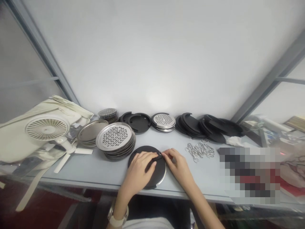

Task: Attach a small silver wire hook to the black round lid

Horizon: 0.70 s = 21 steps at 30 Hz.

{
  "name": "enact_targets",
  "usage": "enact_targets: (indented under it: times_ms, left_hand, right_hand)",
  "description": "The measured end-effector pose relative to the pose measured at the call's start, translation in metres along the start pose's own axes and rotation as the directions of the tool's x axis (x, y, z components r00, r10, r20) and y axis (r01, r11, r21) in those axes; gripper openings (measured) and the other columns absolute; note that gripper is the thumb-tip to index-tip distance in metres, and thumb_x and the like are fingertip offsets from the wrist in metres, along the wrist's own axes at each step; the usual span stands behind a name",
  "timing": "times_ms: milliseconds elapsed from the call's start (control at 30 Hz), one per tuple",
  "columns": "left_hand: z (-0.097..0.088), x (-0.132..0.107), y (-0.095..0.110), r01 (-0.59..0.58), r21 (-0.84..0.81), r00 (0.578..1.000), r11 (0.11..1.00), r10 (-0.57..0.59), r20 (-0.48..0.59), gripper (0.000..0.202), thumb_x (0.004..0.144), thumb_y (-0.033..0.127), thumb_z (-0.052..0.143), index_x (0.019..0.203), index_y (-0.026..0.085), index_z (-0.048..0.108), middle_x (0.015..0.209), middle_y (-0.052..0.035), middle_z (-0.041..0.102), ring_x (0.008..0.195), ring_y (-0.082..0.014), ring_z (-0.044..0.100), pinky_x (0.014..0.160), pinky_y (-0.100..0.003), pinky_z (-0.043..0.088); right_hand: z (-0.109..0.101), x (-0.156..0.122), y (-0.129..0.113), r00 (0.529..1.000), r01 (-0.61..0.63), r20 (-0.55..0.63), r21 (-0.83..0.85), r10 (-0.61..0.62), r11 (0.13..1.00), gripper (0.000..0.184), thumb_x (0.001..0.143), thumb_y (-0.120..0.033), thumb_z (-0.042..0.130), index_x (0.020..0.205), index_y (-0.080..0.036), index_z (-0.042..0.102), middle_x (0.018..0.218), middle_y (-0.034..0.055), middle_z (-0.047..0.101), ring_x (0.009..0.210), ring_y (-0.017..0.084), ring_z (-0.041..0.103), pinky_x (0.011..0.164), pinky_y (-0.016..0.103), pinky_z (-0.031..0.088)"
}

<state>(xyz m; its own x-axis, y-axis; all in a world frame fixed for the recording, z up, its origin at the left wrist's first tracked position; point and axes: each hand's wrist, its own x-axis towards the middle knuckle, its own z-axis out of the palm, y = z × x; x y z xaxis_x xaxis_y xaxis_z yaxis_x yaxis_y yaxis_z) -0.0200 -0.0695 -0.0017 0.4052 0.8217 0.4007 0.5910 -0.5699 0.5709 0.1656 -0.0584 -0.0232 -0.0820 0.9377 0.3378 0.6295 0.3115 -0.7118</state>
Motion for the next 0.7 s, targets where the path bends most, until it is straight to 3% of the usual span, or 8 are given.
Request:
enact_targets:
  times_ms: [133, 300, 467, 700]
  left_hand:
    - [0.0003, 0.0002, -0.0007, 0.003, -0.013, 1.000, 1.000, -0.003, 0.005, 0.026, 0.090, 0.018, 0.045, 0.113, 0.025, 0.057, 0.115, -0.0004, 0.063, 0.108, -0.0182, 0.053, 0.094, -0.037, 0.040]
    - [-0.0002, -0.0001, -0.0007, 0.002, 0.006, 1.000, 1.000, -0.002, 0.006, 0.027, 0.091, 0.019, 0.045, 0.114, 0.025, 0.057, 0.115, -0.0013, 0.063, 0.108, -0.0184, 0.053, 0.095, -0.038, 0.040]
    - [-0.0005, -0.0009, -0.0003, 0.000, 0.005, 1.000, 1.000, 0.000, 0.003, 0.026, 0.090, 0.019, 0.046, 0.114, 0.024, 0.057, 0.115, -0.0018, 0.063, 0.108, -0.0188, 0.054, 0.094, -0.038, 0.041]
    - [-0.0010, -0.0005, 0.0000, -0.005, 0.020, 1.000, 1.000, 0.005, 0.001, 0.027, 0.090, 0.019, 0.045, 0.113, 0.024, 0.058, 0.113, -0.0026, 0.064, 0.107, -0.0188, 0.054, 0.093, -0.037, 0.042]
  right_hand:
    - [-0.0002, 0.0013, 0.0019, 1.000, -0.012, 0.003, 0.002, 0.011, 1.000, 0.029, 0.093, -0.039, 0.047, 0.089, -0.021, 0.070, 0.083, 0.0043, 0.066, 0.077, 0.018, 0.060, 0.071, 0.028, 0.046]
    - [0.0005, 0.0005, 0.0053, 1.000, -0.016, 0.019, 0.034, 0.016, 0.999, 0.034, 0.093, -0.039, 0.047, 0.114, -0.021, 0.065, 0.087, 0.0048, 0.067, 0.074, 0.016, 0.060, 0.067, 0.026, 0.047]
    - [0.0012, 0.0004, 0.0041, 1.000, -0.013, 0.025, 0.064, 0.011, 0.998, 0.029, 0.093, -0.038, 0.046, 0.103, -0.021, 0.067, 0.095, 0.0052, 0.069, 0.079, 0.018, 0.061, 0.072, 0.028, 0.048]
    - [-0.0001, 0.0007, 0.0032, 1.000, -0.011, 0.007, 0.011, 0.011, 1.000, 0.034, 0.093, -0.041, 0.047, 0.104, -0.021, 0.072, 0.082, 0.0053, 0.067, 0.072, 0.018, 0.061, 0.065, 0.027, 0.049]
